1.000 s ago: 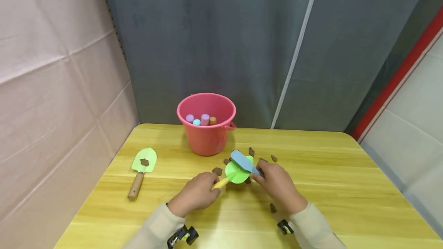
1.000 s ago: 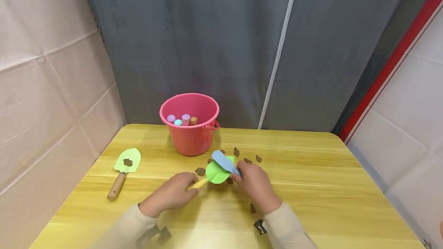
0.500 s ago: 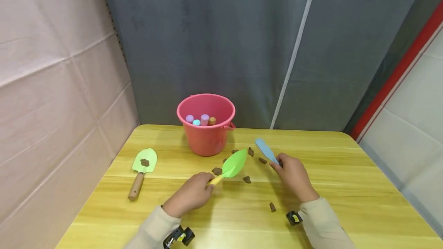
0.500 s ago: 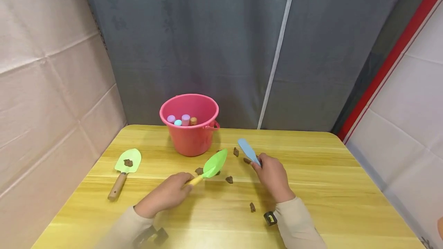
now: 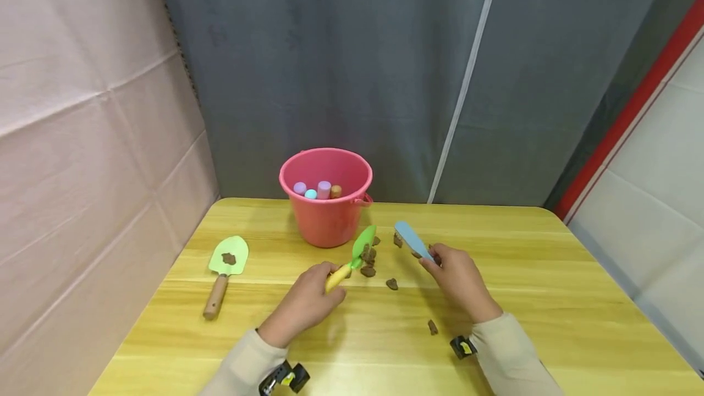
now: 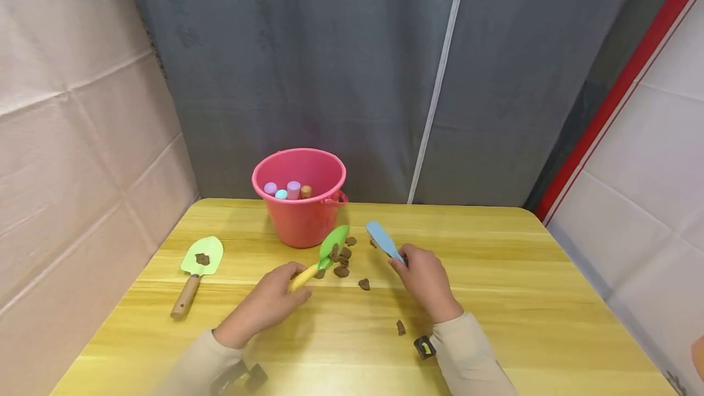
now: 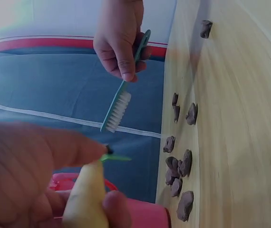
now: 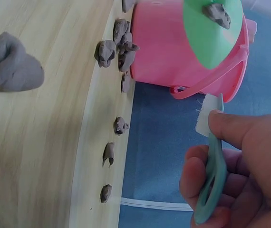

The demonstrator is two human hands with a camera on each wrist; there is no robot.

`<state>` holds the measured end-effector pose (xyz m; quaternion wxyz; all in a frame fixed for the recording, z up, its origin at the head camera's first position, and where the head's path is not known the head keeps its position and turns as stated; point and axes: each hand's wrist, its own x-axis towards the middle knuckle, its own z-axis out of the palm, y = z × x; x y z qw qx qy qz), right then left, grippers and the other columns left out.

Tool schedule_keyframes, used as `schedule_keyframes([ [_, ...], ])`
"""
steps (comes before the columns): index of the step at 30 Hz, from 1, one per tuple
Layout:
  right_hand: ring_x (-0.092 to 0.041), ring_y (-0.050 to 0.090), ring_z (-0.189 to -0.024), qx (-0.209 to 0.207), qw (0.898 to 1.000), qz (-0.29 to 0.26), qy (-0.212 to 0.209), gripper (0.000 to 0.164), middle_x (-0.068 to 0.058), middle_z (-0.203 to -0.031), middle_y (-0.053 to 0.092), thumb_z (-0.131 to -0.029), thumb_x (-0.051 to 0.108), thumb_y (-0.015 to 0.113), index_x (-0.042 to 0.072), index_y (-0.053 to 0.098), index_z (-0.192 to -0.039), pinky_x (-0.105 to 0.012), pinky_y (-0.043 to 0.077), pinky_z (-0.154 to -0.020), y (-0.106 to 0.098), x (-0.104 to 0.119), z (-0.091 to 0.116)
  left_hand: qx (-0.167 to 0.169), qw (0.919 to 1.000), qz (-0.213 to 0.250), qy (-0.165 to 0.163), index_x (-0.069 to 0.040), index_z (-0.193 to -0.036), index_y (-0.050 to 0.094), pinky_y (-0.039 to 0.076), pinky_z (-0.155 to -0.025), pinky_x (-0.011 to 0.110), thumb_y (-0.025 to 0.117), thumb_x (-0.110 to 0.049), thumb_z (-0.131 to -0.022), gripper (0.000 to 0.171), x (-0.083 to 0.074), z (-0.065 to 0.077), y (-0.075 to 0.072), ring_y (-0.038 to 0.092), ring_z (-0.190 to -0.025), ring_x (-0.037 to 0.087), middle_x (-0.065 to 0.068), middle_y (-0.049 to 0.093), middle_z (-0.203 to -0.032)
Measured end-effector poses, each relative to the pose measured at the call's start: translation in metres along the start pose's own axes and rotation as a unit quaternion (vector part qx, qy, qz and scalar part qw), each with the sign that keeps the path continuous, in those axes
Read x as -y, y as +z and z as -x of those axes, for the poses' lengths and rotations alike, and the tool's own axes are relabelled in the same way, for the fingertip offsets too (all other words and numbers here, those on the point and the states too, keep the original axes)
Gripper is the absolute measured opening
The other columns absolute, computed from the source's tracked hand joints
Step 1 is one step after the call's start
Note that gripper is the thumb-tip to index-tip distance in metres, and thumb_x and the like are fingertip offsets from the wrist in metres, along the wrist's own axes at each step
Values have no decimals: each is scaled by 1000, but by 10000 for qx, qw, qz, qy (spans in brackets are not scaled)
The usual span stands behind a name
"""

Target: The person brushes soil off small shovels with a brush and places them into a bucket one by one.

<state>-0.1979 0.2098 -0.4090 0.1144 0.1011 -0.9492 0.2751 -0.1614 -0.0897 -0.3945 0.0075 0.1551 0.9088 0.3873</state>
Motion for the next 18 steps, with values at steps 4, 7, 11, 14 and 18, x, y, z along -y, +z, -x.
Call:
schedule_keyframes([
  [4,-11,37,-51,60,10000,-23,58,15,3,-67,54,-94,22,69,8,65,-93,-26,31,-48,0,1,0,-73,9999,-28,81,-6,-112,63,46,-68,34,65,-5,-90,23,1,-1,-1,50,-78,18,6,56,-95],
  [7,-12,38,-52,89,9999,-35,54,14,4,-67,55,-95,21,69,8,65,-93,-26,31,-48,0,2,0,-73,9998,-120,151,-2,-114,63,45,-67,32,67,-7,-91,24,2,0,-1,49,-78,18,6,52,-94],
  [11,-11,36,-51,154,9998,-102,-7,13,4,-66,54,-95,21,68,8,66,-94,-26,30,-47,1,4,0,-117,9993,-280,234,1,-115,64,43,-66,31,68,-8,-91,26,2,1,-1,47,-78,19,5,50,-91],
  [14,-11,35,-50,171,9998,-118,-18,13,3,-65,53,-95,21,68,8,66,-93,-26,29,-46,0,6,0,-205,9982,-480,286,1,-113,66,42,-70,34,69,-7,-90,25,1,1,-1,48,-83,21,4,54,-89],
  [18,-11,36,-51,86,9999,-92,-90,14,3,-66,53,-95,22,69,9,66,-92,-26,31,-47,-1,11,0,-155,9975,-566,382,1,-109,69,44,-74,37,69,-5,-90,20,2,0,-1,53,-86,22,4,59,-90],
])
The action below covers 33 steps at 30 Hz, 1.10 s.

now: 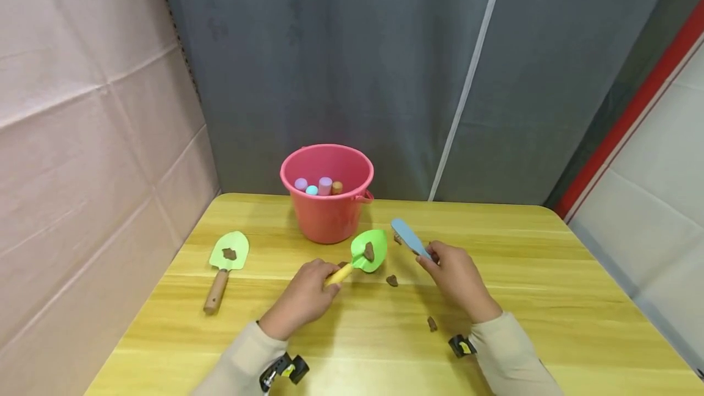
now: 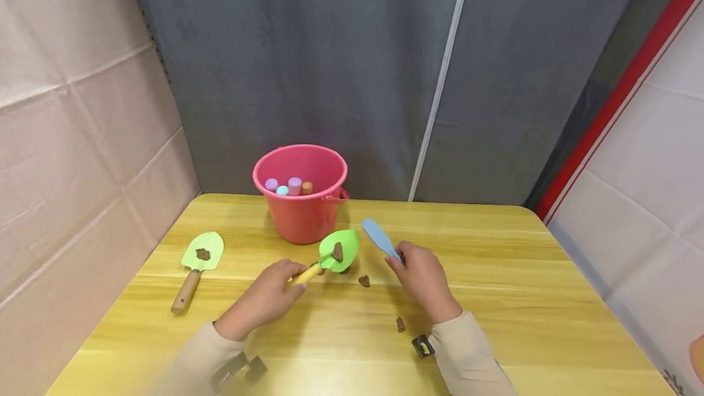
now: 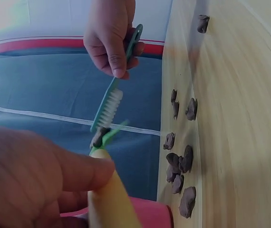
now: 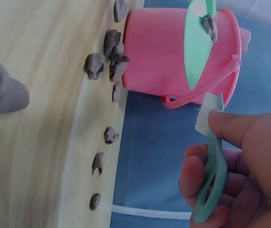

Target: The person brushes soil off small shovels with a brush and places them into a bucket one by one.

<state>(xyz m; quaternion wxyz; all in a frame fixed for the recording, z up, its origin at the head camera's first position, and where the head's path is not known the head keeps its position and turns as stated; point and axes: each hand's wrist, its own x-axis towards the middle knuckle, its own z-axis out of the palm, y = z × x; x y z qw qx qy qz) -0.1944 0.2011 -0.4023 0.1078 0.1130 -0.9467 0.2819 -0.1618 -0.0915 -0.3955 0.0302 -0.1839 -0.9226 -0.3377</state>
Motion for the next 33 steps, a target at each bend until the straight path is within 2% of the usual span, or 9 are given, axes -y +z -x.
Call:
schedule_keyframes([
  [6,-8,39,-52,-89,9988,-14,-472,12,7,-69,55,-93,21,71,10,67,-93,-25,34,-47,1,21,3,377,9992,110,-3,0,-107,68,45,-69,36,66,-5,-93,16,0,-1,0,51,-78,18,4,58,-89],
  [10,-5,40,-53,119,9951,65,-980,11,11,-69,53,-91,22,73,13,67,-92,-23,36,-49,6,42,8,543,9985,56,-66,-1,-105,67,44,-68,36,67,-7,-93,14,-2,0,0,50,-76,18,4,56,-88],
  [15,-4,40,-56,425,9867,300,-1541,13,13,-69,50,-89,21,76,16,64,-87,-23,36,-50,16,58,12,588,9983,1,61,-2,-99,65,44,-68,38,67,-8,-92,10,-7,1,-1,50,-76,19,4,55,-86],
  [19,-5,39,-55,416,9875,465,-1445,18,11,-66,47,-88,20,77,15,60,-83,-22,34,-49,21,58,12,657,9978,49,60,0,-105,65,45,-70,38,66,-7,-93,14,-9,2,-1,50,-78,19,5,55,-89],
  [23,-6,37,-54,428,9902,409,-1266,19,9,-65,45,-88,21,76,14,59,-82,-22,32,-49,24,51,12,718,9974,6,47,2,-112,64,45,-71,38,65,-6,-94,20,-10,4,-1,50,-79,18,4,55,-91],
  [33,-5,37,-53,497,9923,374,-1068,22,9,-64,44,-91,25,74,18,55,-81,-22,31,-48,23,45,13,734,9973,42,65,3,-114,62,46,-74,39,63,-5,-95,21,-9,6,-2,51,-82,19,5,56,-95],
])
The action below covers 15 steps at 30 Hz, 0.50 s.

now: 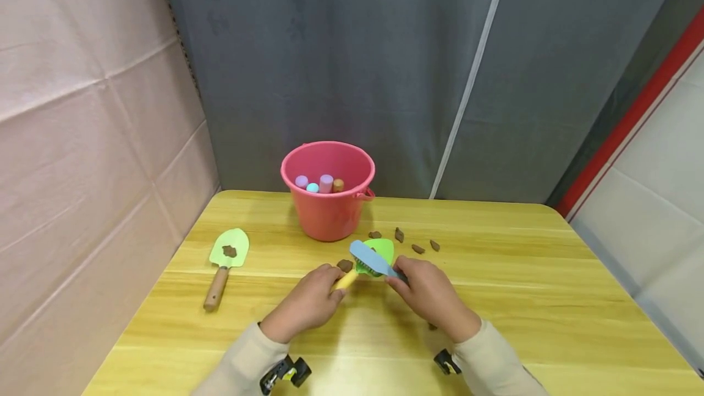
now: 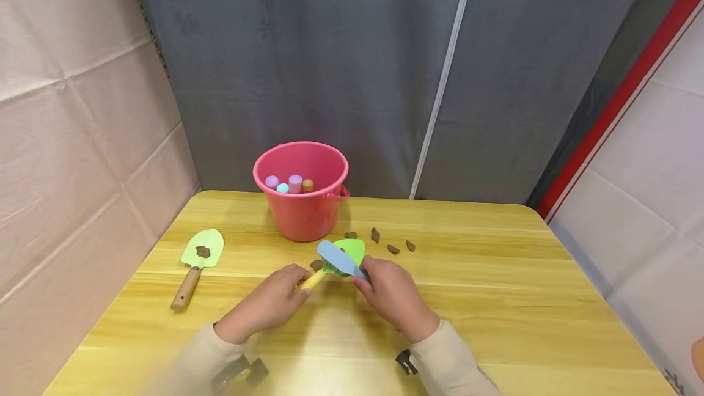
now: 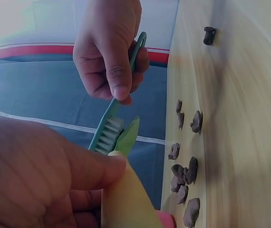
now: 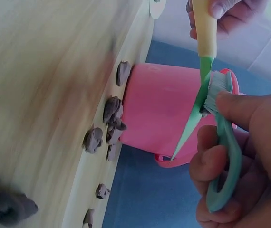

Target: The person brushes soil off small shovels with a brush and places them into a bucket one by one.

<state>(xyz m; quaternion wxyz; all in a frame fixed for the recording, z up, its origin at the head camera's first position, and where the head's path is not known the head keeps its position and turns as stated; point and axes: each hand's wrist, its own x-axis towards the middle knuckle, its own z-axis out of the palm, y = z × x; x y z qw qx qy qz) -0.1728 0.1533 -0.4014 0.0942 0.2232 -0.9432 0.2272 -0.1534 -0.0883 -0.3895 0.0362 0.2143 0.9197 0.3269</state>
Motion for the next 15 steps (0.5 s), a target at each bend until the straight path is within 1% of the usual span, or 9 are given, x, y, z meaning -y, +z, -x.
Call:
schedule_keyframes([
  [6,-6,37,-53,49,9999,78,71,23,9,-63,43,-91,26,73,18,54,-81,-23,31,-48,-1,-2,1,-11,10000,18,59,3,-115,63,46,-76,40,63,-5,-95,21,1,1,0,52,-85,19,6,57,-98],
  [15,-7,37,-53,65,9997,-2,241,22,8,-63,43,-91,26,73,18,55,-82,-23,31,-48,-2,-6,2,-27,9999,38,98,2,-113,63,45,-74,38,63,-4,-95,20,3,1,-1,51,-82,18,4,57,-96],
])
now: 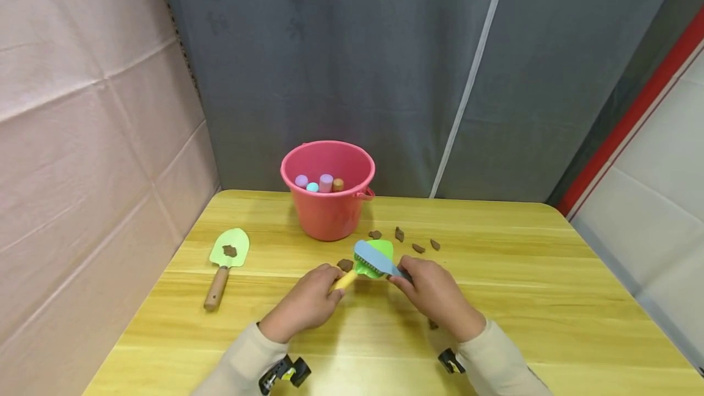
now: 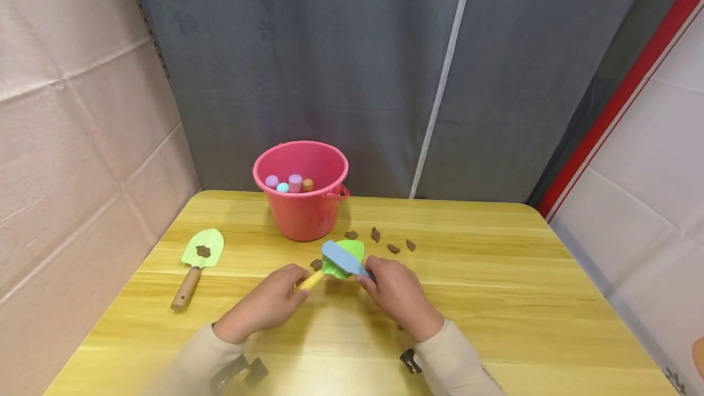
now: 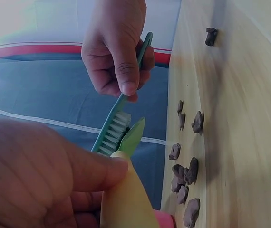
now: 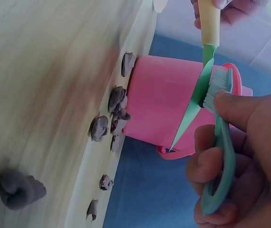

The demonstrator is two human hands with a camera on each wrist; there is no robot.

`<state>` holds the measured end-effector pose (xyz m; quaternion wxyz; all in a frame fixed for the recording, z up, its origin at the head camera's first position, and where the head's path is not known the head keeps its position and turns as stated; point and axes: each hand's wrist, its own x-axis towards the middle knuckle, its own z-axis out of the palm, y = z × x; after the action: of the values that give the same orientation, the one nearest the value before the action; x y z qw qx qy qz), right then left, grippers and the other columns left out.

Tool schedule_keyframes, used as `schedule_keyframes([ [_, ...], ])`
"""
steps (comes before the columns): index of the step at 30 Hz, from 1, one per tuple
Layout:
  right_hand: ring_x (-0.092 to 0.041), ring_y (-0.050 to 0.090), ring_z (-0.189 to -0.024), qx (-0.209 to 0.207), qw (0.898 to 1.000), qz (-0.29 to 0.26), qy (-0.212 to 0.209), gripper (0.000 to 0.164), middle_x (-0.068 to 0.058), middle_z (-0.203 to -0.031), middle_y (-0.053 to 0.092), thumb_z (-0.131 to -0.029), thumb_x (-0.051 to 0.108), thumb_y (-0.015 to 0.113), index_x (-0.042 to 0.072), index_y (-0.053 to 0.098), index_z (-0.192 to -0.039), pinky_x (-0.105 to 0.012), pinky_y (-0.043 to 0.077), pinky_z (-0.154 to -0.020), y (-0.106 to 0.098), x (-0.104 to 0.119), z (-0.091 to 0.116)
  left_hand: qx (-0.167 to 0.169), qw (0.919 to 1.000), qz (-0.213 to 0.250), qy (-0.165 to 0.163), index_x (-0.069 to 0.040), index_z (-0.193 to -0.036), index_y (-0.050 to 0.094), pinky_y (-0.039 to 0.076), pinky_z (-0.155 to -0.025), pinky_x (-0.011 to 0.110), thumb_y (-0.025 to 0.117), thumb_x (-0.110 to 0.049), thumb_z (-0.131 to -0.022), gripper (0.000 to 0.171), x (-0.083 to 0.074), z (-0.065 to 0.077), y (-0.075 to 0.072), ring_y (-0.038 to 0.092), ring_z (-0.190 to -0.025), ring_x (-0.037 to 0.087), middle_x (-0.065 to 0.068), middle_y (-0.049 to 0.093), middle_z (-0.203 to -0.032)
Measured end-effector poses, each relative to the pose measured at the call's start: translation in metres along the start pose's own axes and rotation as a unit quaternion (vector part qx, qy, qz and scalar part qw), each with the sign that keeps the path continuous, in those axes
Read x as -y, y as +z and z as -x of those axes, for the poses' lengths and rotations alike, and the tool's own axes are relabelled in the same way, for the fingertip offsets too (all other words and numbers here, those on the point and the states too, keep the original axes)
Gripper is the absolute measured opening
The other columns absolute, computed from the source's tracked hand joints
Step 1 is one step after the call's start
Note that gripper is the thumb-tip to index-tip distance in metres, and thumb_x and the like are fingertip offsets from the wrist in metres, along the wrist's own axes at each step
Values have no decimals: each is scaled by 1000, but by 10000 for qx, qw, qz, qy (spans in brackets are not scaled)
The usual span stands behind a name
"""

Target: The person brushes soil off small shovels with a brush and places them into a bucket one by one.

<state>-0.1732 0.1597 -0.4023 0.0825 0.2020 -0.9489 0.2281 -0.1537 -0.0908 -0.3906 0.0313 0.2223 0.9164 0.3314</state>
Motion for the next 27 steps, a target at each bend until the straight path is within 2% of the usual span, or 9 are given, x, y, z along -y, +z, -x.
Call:
schedule_keyframes([
  [7,-8,38,-52,-108,9999,74,79,20,7,-64,44,-90,23,74,15,57,-84,-24,33,-48,-6,-7,0,-8,10000,61,-55,1,-111,64,44,-72,36,64,-3,-94,18,3,1,-1,50,-81,17,3,56,-94],
  [15,-8,40,-53,116,9994,-158,295,17,6,-64,47,-92,21,72,14,58,-86,-24,34,-50,-4,-20,-4,73,9998,151,-129,1,-111,64,44,-72,37,63,-3,-94,17,7,2,0,49,-80,17,3,56,-95],
  [27,-10,38,-53,43,9977,-276,616,14,3,-64,47,-95,19,69,9,60,-90,-26,32,-49,-2,-38,-9,84,9999,55,-132,0,-108,64,44,-73,38,65,-5,-93,15,6,3,0,49,-79,17,2,55,-92],
])
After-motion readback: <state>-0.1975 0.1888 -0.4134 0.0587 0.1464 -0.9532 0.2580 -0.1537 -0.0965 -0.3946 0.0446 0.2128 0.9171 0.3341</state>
